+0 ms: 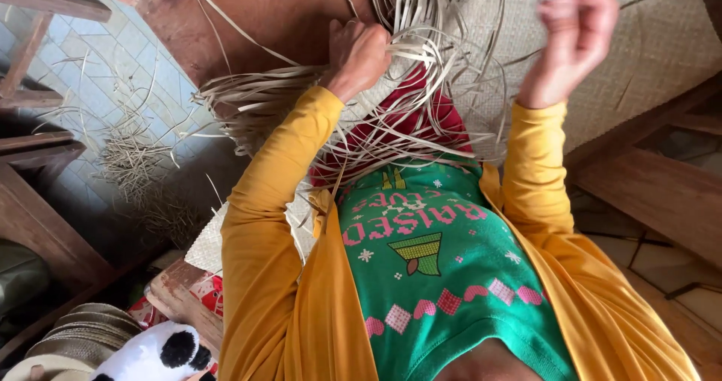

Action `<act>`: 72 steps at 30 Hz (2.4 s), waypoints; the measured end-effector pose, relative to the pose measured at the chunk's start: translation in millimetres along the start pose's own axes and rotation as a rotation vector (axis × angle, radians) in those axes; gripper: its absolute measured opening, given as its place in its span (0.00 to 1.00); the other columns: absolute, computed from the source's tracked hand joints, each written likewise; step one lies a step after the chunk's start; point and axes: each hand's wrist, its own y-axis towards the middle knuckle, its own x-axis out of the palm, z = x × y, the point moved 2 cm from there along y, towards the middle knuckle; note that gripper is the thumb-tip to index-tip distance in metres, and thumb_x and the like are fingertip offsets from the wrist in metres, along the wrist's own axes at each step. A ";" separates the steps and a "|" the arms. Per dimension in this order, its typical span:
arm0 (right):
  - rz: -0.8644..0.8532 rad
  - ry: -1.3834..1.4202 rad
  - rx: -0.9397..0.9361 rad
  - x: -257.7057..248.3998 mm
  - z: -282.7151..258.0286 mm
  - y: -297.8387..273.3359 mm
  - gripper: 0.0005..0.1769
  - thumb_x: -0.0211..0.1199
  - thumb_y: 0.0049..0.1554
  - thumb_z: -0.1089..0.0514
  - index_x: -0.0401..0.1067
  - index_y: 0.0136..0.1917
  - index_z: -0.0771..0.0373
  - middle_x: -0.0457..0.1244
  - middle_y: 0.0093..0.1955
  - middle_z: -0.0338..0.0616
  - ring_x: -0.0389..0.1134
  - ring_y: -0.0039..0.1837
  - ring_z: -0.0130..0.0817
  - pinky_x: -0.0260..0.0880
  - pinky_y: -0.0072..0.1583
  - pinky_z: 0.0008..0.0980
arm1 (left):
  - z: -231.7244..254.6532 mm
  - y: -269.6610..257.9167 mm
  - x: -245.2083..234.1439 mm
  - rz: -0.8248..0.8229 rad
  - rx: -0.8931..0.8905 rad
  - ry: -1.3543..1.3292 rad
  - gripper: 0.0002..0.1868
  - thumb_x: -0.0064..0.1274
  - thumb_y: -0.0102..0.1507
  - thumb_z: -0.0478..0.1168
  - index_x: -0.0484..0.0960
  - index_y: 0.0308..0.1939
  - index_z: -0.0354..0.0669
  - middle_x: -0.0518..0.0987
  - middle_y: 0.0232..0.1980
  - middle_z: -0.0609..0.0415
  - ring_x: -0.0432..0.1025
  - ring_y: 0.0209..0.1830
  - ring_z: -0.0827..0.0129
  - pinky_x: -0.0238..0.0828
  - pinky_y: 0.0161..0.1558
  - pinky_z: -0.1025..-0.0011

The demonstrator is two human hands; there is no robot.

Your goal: Weaving dried palm leaves into a mat or basket using traditional hand-weaving techniques.

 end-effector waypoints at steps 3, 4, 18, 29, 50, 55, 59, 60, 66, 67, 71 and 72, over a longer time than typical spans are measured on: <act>-0.882 -0.165 -0.218 59.4 -13.3 -5.4 0.24 0.67 0.58 0.65 0.62 0.63 0.76 0.60 0.62 0.64 0.64 0.63 0.56 0.70 0.67 0.50 | 4.2 -5.8 5.4 0.002 0.038 0.086 0.08 0.59 0.63 0.41 0.82 0.29 0.51 0.77 0.26 0.62 0.73 0.35 0.64 0.57 0.62 0.47; -0.889 -0.163 -0.225 61.3 2.9 -14.8 0.24 0.67 0.58 0.65 0.62 0.63 0.76 0.60 0.62 0.64 0.64 0.63 0.56 0.70 0.67 0.50 | 2.7 -5.5 10.9 0.010 0.034 0.083 0.08 0.59 0.63 0.41 0.82 0.29 0.51 0.77 0.26 0.62 0.73 0.35 0.64 0.57 0.62 0.47; -0.893 -1.275 1.035 -67.5 89.2 -91.8 0.57 0.47 0.50 0.11 0.75 0.55 0.69 0.67 0.57 0.67 0.66 0.61 0.65 0.61 0.63 0.53 | 8.2 -8.6 16.9 0.015 0.042 0.136 0.14 0.50 0.60 0.25 0.84 0.34 0.50 0.80 0.31 0.60 0.72 0.40 0.61 0.46 0.69 0.42; -0.516 -0.703 0.420 -75.9 -9.8 -7.7 0.31 0.74 0.59 0.46 0.67 0.67 0.62 0.63 0.67 0.51 0.67 0.48 0.40 0.64 0.39 0.29 | 10.7 -5.8 1.9 -0.097 -0.101 -0.006 0.16 0.48 0.59 0.20 0.82 0.34 0.49 0.79 0.37 0.57 0.71 0.51 0.56 0.35 0.76 0.37; -0.707 -1.265 0.218 -152.7 194.5 -99.3 0.14 0.68 0.53 0.47 0.79 0.51 0.52 0.71 0.39 0.49 0.72 0.43 0.57 0.71 0.46 0.50 | 2.2 -9.6 -6.6 0.042 0.205 0.234 0.22 0.59 0.61 0.38 0.74 0.59 0.44 0.79 0.54 0.48 0.69 0.57 0.45 0.48 0.63 0.35; -0.493 -1.191 -0.025 -129.4 88.2 -63.9 0.06 0.65 0.56 0.55 0.77 0.47 0.56 0.70 0.37 0.43 0.71 0.36 0.51 0.69 0.40 0.43 | 83.1 -25.1 -70.9 -0.210 0.290 0.239 0.72 0.74 0.52 0.69 0.35 0.81 0.57 0.53 0.80 0.30 0.48 0.78 0.34 0.37 0.71 0.41; -0.487 -1.172 -0.096 -100.0 27.6 -38.5 0.18 0.60 0.48 0.59 0.78 0.53 0.55 0.71 0.37 0.43 0.72 0.38 0.53 0.71 0.41 0.46 | 162.1 -18.0 -72.1 0.040 0.716 0.340 0.62 0.76 0.52 0.63 0.52 0.78 0.51 0.59 0.77 0.47 0.58 0.73 0.50 0.52 0.65 0.42; -0.493 -1.185 -0.117 -92.6 17.6 -33.9 0.17 0.61 0.49 0.59 0.78 0.53 0.55 0.71 0.36 0.42 0.72 0.38 0.55 0.72 0.40 0.50 | 176.8 -12.8 -61.1 -0.028 0.786 0.371 0.60 0.75 0.53 0.55 0.52 0.78 0.47 0.56 0.80 0.44 0.53 0.78 0.48 0.48 0.69 0.36; -0.525 -1.076 -0.194 -101.0 27.3 -29.5 0.08 0.69 0.63 0.53 0.74 0.50 0.58 0.64 0.33 0.45 0.67 0.39 0.56 0.64 0.48 0.47 | 189.1 23.8 -40.3 -0.386 0.759 0.128 0.11 0.39 0.73 0.33 0.77 0.40 0.41 0.72 0.28 0.53 0.68 0.19 0.69 0.68 0.19 0.65; -0.521 -1.074 -0.189 -112.1 45.5 -33.7 0.08 0.69 0.63 0.53 0.74 0.50 0.58 0.64 0.33 0.45 0.67 0.39 0.56 0.64 0.48 0.47 | 179.5 32.1 -51.7 -0.390 0.760 0.132 0.11 0.39 0.73 0.33 0.77 0.40 0.41 0.72 0.28 0.53 0.68 0.19 0.69 0.68 0.19 0.65; -0.613 -1.283 0.003 -148.4 106.4 -56.1 0.22 0.66 0.70 0.43 0.68 0.41 0.60 0.64 0.28 0.47 0.65 0.31 0.58 0.63 0.36 0.48 | 89.0 97.7 -61.2 -0.324 0.414 -0.299 0.08 0.42 0.69 0.47 0.67 0.35 0.56 0.58 0.23 0.68 0.51 0.17 0.78 0.44 0.20 0.67; -0.669 -1.259 0.184 -156.8 118.7 -63.4 0.23 0.64 0.69 0.44 0.67 0.39 0.60 0.66 0.28 0.43 0.66 0.32 0.58 0.65 0.37 0.50 | 50.8 120.9 -50.9 -0.375 0.147 -0.370 0.12 0.41 0.64 0.42 0.57 0.27 0.62 0.53 0.22 0.70 0.47 0.18 0.79 0.38 0.23 0.65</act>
